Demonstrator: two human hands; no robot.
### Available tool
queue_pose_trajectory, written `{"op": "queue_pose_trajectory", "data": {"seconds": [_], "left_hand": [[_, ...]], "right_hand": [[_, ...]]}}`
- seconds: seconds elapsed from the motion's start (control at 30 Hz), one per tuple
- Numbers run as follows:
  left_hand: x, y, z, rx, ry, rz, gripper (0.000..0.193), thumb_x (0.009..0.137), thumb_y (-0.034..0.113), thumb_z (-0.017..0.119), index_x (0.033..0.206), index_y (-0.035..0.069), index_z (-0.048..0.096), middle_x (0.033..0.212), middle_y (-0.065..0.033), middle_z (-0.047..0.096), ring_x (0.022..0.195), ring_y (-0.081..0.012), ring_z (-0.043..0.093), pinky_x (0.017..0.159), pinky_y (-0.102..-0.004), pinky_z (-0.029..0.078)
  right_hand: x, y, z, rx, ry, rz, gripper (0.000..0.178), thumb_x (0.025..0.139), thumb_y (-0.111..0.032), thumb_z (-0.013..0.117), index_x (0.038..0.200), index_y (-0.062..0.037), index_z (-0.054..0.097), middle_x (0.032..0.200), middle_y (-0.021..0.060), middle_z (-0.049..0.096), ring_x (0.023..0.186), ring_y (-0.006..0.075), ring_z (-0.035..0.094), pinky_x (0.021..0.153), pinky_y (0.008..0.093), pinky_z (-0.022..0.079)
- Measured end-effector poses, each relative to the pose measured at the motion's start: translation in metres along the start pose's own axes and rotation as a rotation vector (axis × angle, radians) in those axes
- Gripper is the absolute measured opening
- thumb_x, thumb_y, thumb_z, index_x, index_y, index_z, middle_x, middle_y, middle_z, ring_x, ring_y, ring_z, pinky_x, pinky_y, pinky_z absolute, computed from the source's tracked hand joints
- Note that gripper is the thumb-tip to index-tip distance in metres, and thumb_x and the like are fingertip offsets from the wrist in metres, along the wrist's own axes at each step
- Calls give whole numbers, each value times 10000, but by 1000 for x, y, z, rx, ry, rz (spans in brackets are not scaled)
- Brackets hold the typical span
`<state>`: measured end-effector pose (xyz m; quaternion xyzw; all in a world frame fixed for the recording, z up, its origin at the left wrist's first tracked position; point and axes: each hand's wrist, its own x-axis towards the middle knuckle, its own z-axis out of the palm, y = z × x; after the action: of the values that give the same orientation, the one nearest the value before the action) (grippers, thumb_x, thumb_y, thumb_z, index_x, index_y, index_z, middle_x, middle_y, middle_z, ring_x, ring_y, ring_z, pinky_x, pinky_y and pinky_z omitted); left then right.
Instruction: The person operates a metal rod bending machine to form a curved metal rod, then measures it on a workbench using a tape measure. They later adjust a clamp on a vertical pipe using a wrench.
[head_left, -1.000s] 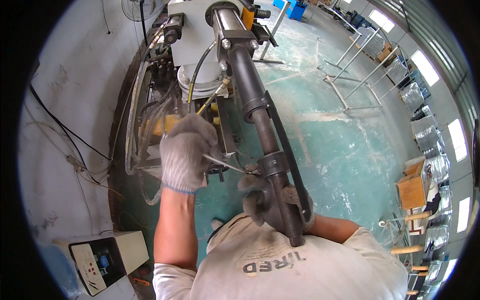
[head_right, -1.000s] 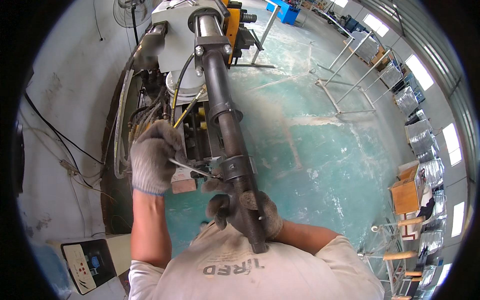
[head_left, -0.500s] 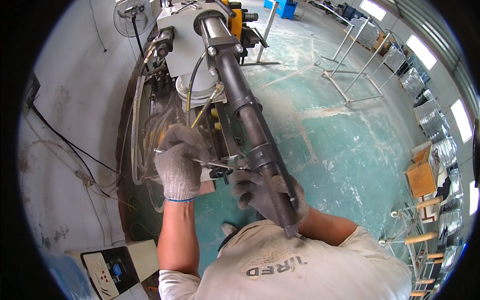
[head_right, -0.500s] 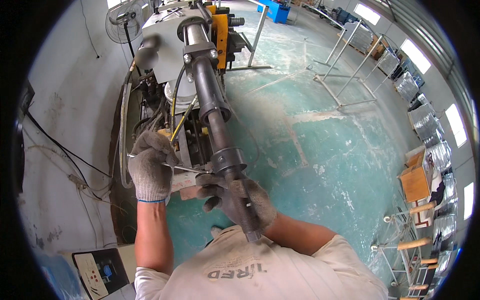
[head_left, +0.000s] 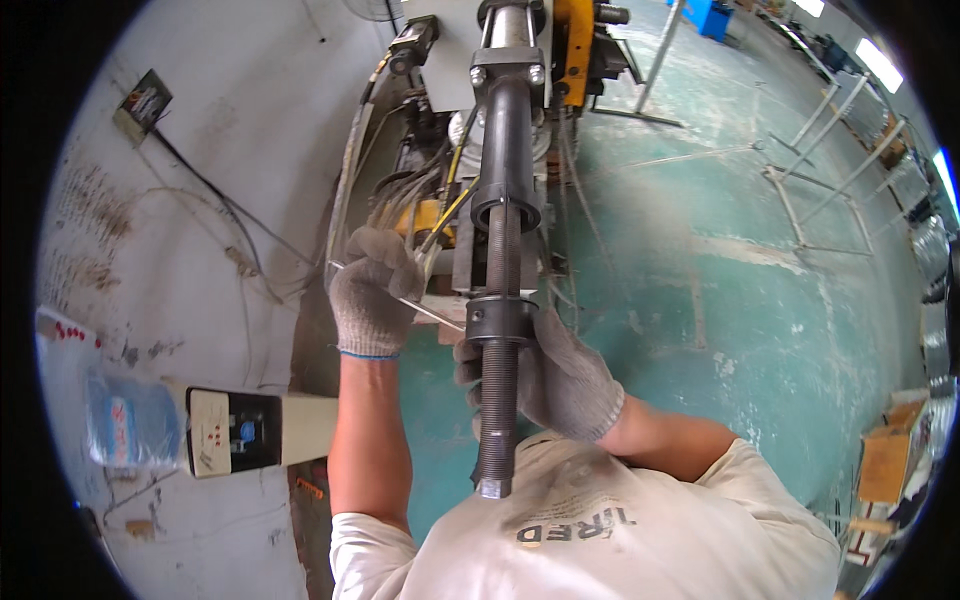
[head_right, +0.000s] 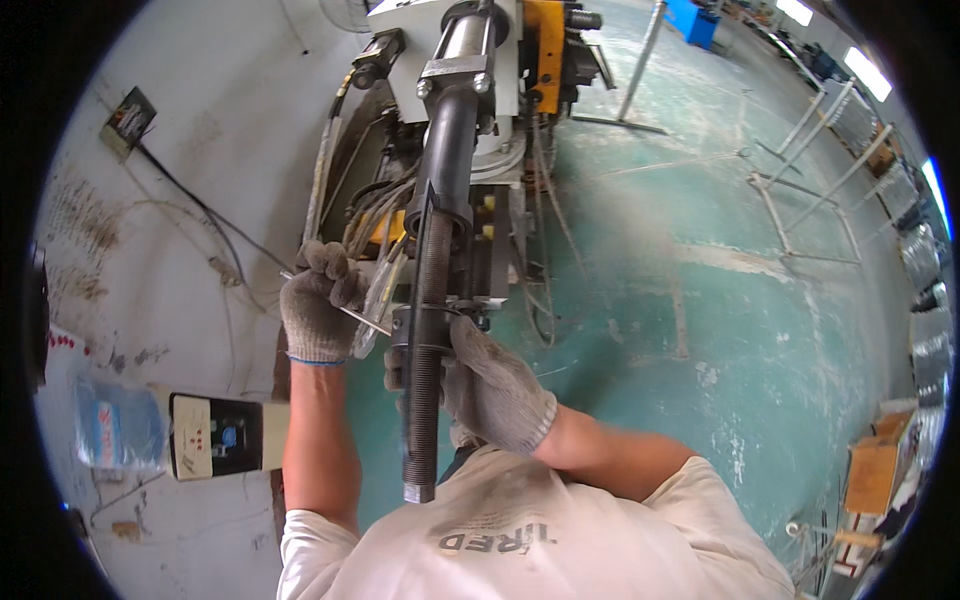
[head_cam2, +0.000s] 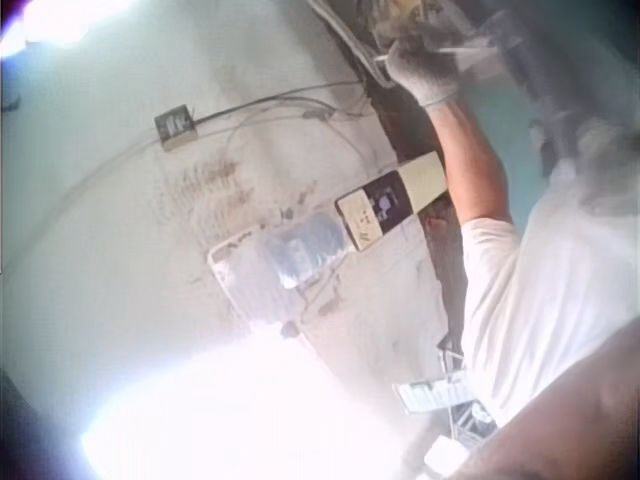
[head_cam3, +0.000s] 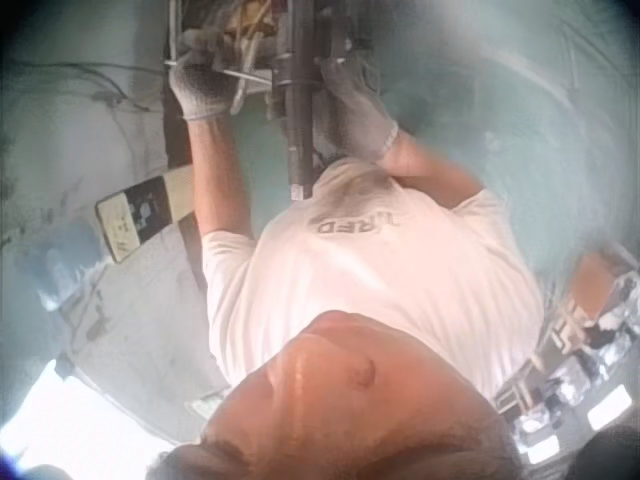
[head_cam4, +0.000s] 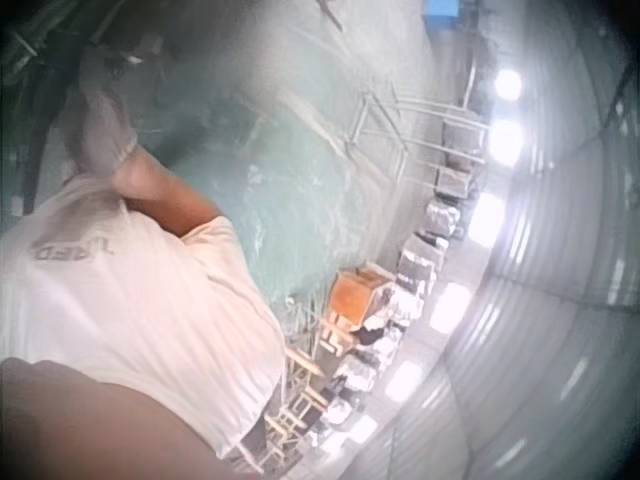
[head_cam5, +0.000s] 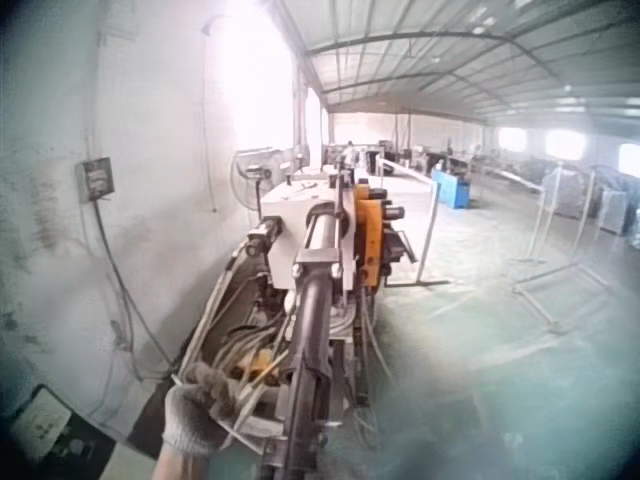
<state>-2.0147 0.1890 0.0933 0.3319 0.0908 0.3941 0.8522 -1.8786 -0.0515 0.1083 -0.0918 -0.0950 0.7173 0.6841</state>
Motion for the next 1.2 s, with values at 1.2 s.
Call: {"op": "queue_pose_trajectory", "data": {"seconds": [1.2], "left_hand": [[-55,-68,96,172,802,322,310,1233,320,594,1341,47,690,1002,0,666,890,-202,698,842,-363,633]], "right_hand": [[26,-60,-24,-379,-82,288,549,1061,-267,833,1484,34,652,1347,101,744,1197,179,740,1037,377,649]]}}
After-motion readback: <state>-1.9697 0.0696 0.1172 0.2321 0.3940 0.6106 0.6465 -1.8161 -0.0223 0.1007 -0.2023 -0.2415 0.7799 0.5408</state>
